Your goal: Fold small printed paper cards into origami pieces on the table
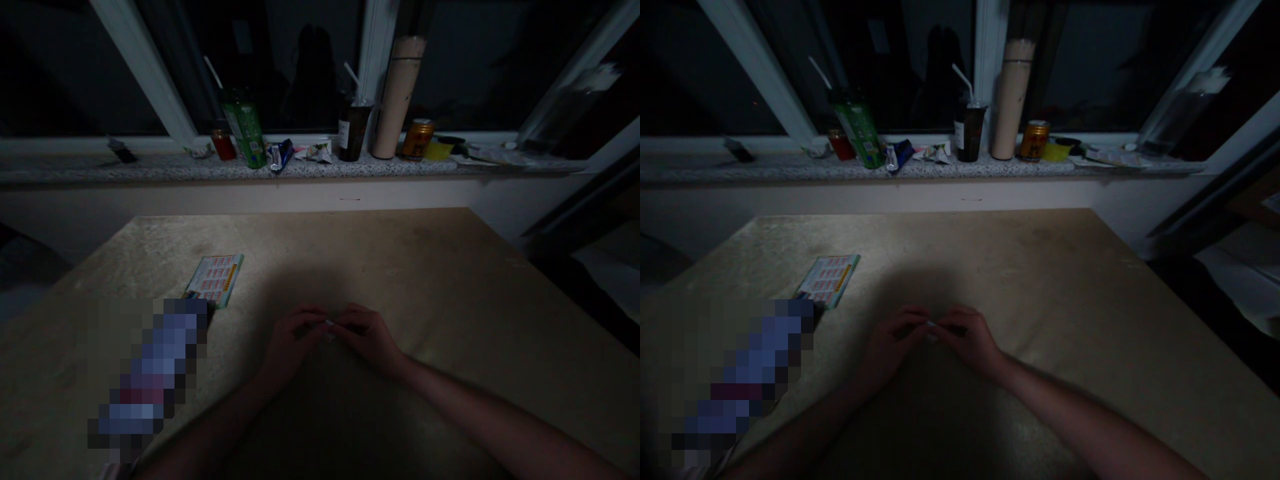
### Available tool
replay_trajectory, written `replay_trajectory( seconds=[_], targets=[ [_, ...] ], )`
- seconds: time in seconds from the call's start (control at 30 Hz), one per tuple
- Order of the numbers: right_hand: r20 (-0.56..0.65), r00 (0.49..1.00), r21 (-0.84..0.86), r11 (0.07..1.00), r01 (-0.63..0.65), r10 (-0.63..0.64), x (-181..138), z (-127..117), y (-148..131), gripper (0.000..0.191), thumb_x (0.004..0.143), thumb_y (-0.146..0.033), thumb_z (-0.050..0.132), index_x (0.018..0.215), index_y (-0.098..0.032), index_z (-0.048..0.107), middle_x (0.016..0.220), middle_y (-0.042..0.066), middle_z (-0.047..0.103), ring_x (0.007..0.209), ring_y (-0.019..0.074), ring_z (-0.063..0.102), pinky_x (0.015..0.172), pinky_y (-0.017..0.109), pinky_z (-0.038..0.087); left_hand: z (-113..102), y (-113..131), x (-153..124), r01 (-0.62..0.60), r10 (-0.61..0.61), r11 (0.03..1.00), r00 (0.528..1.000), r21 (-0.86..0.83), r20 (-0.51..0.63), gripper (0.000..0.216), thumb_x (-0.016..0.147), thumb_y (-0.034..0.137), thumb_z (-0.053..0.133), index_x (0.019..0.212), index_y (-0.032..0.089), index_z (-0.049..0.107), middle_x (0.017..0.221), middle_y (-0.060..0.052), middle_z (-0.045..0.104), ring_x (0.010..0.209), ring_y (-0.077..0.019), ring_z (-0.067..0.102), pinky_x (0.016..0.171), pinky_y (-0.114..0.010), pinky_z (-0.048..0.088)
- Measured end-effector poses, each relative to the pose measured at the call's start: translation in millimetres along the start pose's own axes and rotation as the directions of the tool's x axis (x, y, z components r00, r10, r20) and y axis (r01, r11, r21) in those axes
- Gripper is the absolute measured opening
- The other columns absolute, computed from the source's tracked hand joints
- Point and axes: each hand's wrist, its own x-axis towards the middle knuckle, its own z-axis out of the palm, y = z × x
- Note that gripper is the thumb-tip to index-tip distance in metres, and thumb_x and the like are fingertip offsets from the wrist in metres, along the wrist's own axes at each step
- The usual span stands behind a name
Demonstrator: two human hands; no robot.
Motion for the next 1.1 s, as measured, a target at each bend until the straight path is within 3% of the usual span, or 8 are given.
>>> replay_trajectory(
  seconds=[0.27,0.77,1.1],
  targets=[
    [0.018,0.999,0.0,0.999,0.032,-0.032,-0.6,-1.8,-4.4,0.023,0.085,-0.037,0.058,0.075,-0.02,0.071,0.068,0.003,0.063,0.063,0.0145,0.057,0.057,0.026,0.044,1.1,1.7,-0.6,0.042,-0.044,0.996,0.999,-0.08,-0.013,0.01,0.075,0.027,0.065,0.071,0.021,0.07,0.085,-0.002,0.067,0.082,-0.0187,0.063,0.078,-0.031,0.048],
    [-0.048,0.999,0.042,0.999,0.0,0.002,-1.7,-2.1,-5.7,0.022,0.086,-0.035,0.057,0.074,-0.02,0.069,0.068,0.003,0.061,0.064,0.0146,0.057,0.058,0.026,0.043,1.2,-1.0,1.4,0.092,-0.094,0.984,0.996,-0.152,-0.006,0.011,0.075,0.028,0.063,0.069,0.02,0.067,0.086,-0.003,0.066,0.082,-0.0188,0.062,0.076,-0.03,0.048],
    [-0.093,0.996,0.018,1.0,0.002,0.0,-2.6,-1.3,-6.1,0.022,0.087,-0.034,0.055,0.072,-0.02,0.065,0.07,0.003,0.06,0.066,0.0146,0.056,0.061,0.027,0.042,0.5,6.3,1.5,0.144,-0.127,0.977,0.985,-0.158,0.113,0.012,0.077,0.022,0.051,0.081,0.019,0.061,0.087,-0.002,0.067,0.086,-0.0191,0.062,0.081,-0.031,0.046]
  ],
)
